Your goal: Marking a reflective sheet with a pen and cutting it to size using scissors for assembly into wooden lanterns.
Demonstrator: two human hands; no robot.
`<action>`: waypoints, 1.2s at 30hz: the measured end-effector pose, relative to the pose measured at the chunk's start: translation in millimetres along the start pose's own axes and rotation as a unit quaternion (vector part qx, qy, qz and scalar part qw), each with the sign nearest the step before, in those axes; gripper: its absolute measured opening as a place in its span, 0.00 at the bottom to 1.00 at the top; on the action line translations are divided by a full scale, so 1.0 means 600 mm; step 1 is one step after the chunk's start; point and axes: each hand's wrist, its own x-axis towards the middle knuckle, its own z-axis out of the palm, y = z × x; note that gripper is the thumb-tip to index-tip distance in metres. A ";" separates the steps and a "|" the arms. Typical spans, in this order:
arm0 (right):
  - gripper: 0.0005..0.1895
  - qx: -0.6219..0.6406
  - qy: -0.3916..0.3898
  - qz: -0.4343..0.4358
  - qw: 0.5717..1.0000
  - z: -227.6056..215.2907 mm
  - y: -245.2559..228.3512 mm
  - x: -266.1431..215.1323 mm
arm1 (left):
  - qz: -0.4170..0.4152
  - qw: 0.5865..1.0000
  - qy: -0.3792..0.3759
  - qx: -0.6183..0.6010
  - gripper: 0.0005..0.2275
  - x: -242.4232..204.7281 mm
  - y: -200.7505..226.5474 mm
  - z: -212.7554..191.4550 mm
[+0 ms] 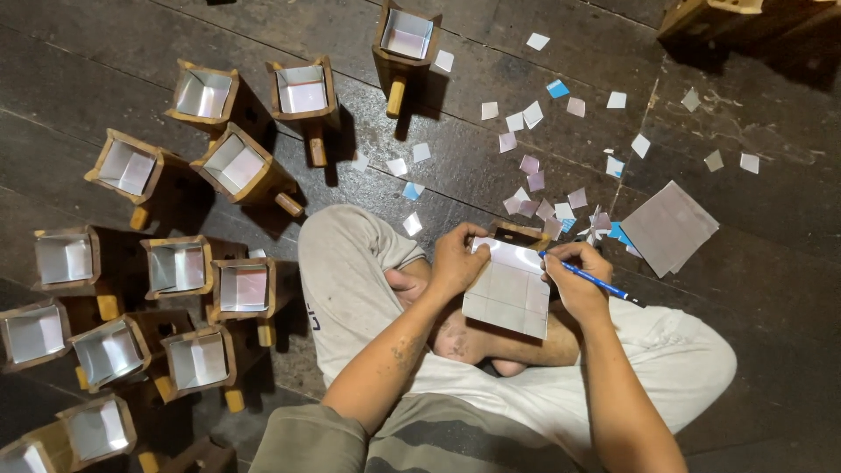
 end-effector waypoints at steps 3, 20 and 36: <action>0.05 0.004 -0.006 0.006 1.000 -0.004 0.007 0.005 | -0.002 1.000 -0.002 -0.001 0.12 0.001 -0.002 0.001; 0.05 0.008 -0.031 0.001 0.999 -0.010 0.012 0.009 | -0.010 1.000 0.000 -0.008 0.12 0.000 0.005 -0.004; 0.12 0.236 0.082 0.077 0.965 -0.028 0.012 0.036 | -0.013 1.000 -0.003 -0.008 0.12 0.002 0.011 -0.009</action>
